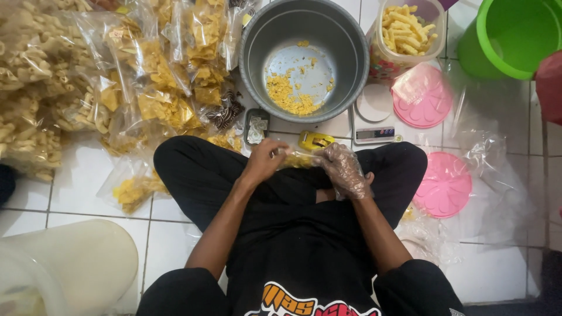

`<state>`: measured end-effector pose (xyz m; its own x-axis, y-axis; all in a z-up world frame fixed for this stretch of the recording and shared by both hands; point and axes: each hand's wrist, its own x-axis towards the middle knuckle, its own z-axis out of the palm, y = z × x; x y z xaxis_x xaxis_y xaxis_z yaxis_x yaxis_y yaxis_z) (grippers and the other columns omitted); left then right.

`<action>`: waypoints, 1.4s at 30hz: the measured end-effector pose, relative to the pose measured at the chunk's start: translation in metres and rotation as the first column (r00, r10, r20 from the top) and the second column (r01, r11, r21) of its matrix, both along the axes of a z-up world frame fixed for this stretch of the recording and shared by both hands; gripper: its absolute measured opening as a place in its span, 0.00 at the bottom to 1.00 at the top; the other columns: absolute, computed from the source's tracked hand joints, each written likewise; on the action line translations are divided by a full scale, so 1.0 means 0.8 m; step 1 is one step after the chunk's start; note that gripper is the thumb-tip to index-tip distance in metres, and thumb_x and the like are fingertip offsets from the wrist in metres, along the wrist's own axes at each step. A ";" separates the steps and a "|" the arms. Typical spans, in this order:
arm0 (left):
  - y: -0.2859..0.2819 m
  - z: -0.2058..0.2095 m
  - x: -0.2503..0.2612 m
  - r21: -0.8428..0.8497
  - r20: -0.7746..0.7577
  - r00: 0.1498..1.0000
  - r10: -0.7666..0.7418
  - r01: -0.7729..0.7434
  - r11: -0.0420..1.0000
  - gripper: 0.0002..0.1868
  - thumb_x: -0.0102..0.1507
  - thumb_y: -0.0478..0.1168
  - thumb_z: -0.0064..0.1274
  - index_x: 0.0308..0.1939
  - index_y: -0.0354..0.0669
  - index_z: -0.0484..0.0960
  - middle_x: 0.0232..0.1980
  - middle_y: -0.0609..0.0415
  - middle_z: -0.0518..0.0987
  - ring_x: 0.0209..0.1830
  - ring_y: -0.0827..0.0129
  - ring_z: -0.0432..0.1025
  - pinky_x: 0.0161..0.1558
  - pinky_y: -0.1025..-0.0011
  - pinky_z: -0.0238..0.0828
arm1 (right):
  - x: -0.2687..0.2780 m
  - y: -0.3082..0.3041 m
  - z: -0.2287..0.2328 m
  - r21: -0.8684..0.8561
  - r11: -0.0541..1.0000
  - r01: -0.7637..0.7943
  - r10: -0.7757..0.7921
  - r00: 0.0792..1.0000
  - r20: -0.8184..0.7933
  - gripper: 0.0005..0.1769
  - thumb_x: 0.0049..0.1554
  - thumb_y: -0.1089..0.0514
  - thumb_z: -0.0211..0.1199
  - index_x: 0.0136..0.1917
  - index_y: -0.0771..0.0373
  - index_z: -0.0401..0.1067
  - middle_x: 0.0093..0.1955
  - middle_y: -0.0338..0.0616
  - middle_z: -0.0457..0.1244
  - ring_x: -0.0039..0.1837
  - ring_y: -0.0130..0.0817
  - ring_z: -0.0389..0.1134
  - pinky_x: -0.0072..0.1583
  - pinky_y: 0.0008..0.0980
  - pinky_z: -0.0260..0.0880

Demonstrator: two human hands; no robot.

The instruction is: Manually portioning and weighing snacks into individual plastic bags for packaging.

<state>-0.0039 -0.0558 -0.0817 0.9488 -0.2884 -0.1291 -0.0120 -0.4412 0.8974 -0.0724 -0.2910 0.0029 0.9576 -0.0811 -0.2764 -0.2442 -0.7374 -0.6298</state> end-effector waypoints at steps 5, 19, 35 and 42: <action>0.022 0.012 0.002 0.065 0.235 0.932 -0.277 0.269 0.961 0.10 0.63 0.43 0.61 0.39 0.41 0.88 0.33 0.44 0.73 0.35 0.44 0.72 0.44 0.51 0.71 | -0.007 -0.017 -0.022 0.109 0.993 -0.052 0.037 0.991 0.130 0.11 0.56 0.46 0.69 0.48 0.50 0.83 0.50 0.50 0.67 0.59 0.56 0.68 0.60 0.49 0.71; 0.011 0.013 -0.002 0.006 -0.145 0.982 -0.120 0.123 0.992 0.14 0.65 0.51 0.58 0.37 0.45 0.84 0.30 0.47 0.81 0.35 0.51 0.77 0.41 0.59 0.70 | -0.001 -0.031 -0.042 0.321 0.943 0.086 -0.044 0.990 -0.137 0.12 0.63 0.45 0.62 0.54 0.49 0.80 0.56 0.48 0.69 0.62 0.49 0.70 0.62 0.47 0.68; 0.003 -0.049 0.023 0.310 -0.388 0.921 -0.028 0.159 0.937 0.11 0.62 0.44 0.53 0.48 0.60 0.82 0.35 0.53 0.83 0.46 0.52 0.81 0.48 0.57 0.77 | -0.001 -0.006 0.022 -0.010 0.969 -0.246 0.246 0.968 0.040 0.12 0.55 0.52 0.68 0.50 0.58 0.79 0.47 0.57 0.68 0.58 0.59 0.69 0.63 0.52 0.69; 0.023 0.023 0.012 0.077 -0.002 0.904 -0.427 0.426 0.902 0.17 0.58 0.43 0.66 0.49 0.44 0.86 0.35 0.36 0.76 0.44 0.34 0.74 0.52 0.46 0.70 | 0.002 -0.023 -0.022 0.207 0.965 -0.161 0.144 0.985 0.096 0.11 0.56 0.46 0.69 0.45 0.53 0.82 0.45 0.51 0.69 0.57 0.55 0.69 0.59 0.48 0.70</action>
